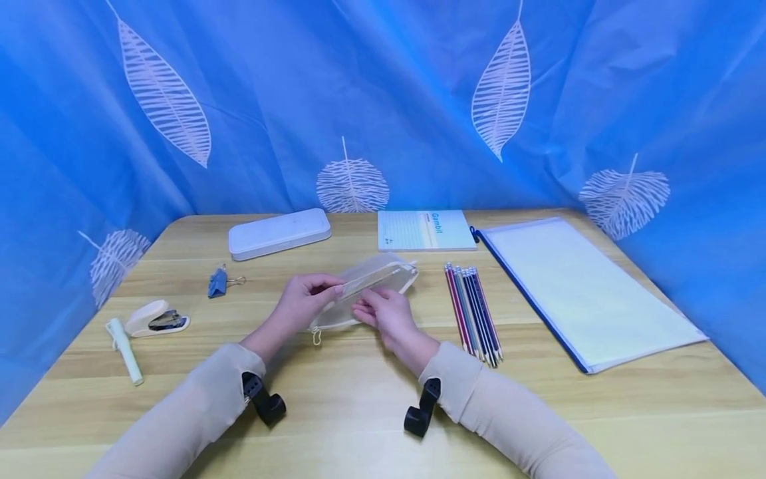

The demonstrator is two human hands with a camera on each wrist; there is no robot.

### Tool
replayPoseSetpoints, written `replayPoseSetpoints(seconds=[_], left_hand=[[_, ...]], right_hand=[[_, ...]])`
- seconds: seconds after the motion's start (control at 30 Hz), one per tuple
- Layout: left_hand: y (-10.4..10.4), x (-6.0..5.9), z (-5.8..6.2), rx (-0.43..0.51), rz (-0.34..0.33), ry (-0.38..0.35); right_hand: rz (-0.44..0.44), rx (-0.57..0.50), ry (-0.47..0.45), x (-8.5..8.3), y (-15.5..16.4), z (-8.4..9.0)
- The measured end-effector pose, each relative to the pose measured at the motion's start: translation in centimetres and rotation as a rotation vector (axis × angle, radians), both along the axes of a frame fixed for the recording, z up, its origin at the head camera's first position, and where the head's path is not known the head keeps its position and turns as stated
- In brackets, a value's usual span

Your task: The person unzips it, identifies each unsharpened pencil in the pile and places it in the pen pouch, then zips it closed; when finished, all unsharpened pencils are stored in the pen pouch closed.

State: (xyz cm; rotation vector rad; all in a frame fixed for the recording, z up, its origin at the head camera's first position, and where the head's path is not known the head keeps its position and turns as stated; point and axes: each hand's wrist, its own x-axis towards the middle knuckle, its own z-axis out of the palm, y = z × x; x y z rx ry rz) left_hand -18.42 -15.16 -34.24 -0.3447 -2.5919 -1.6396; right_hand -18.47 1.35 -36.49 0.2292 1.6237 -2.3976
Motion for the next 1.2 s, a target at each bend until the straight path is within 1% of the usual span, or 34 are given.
replayPoseSetpoints(seconds=[0.17, 0.27, 0.37, 0.43, 0.6, 0.67, 0.73, 0.83, 0.97, 1.07, 1.2], left_hand=[[-0.3, -0.1, -0.2, 0.001, 0.029, -0.031], [-0.4, -0.1, -0.3, 0.007, 0.021, -0.04], [-0.6, -0.1, -0.3, 0.009, 0.017, -0.045], [-0.8, 0.0, -0.2, 0.004, 0.021, -0.047], [-1.4, 0.0, -0.1, -0.01, 0.025, -0.04], [-1.6, 0.1, -0.1, -0.007, 0.023, -0.036], [-1.7, 0.1, -0.1, 0.001, 0.026, -0.037], [-1.7, 0.1, -0.1, 0.011, 0.035, -0.035], [-1.7, 0.2, -0.1, 0.02, 0.039, -0.034], [-1.6, 0.2, -0.1, 0.018, 0.037, -0.035], [-1.6, 0.2, -0.1, 0.014, 0.038, -0.03]], right_hand=[[0.052, 0.089, 0.004, -0.2, 3.1, 1.2], [0.111, 0.189, 0.032, -0.3, 5.9, 2.0], [0.171, 0.341, 0.118, -0.6, 9.4, 2.2], [0.199, 0.468, 0.188, -0.8, 11.9, 2.1], [0.209, 0.824, 0.299, -1.3, 16.9, 1.7], [0.203, 0.93, 0.323, -1.5, 18.2, 1.6], [0.204, 1.012, 0.353, -1.8, 19.1, 1.5], [0.212, 1.09, 0.393, -2.0, 19.7, 1.4], [0.232, 1.206, 0.481, -2.1, 20.1, 1.2], [0.256, 1.291, 0.549, -2.2, 20.2, 1.1], [0.31, 1.399, 0.585, -2.3, 20.0, 1.6]])
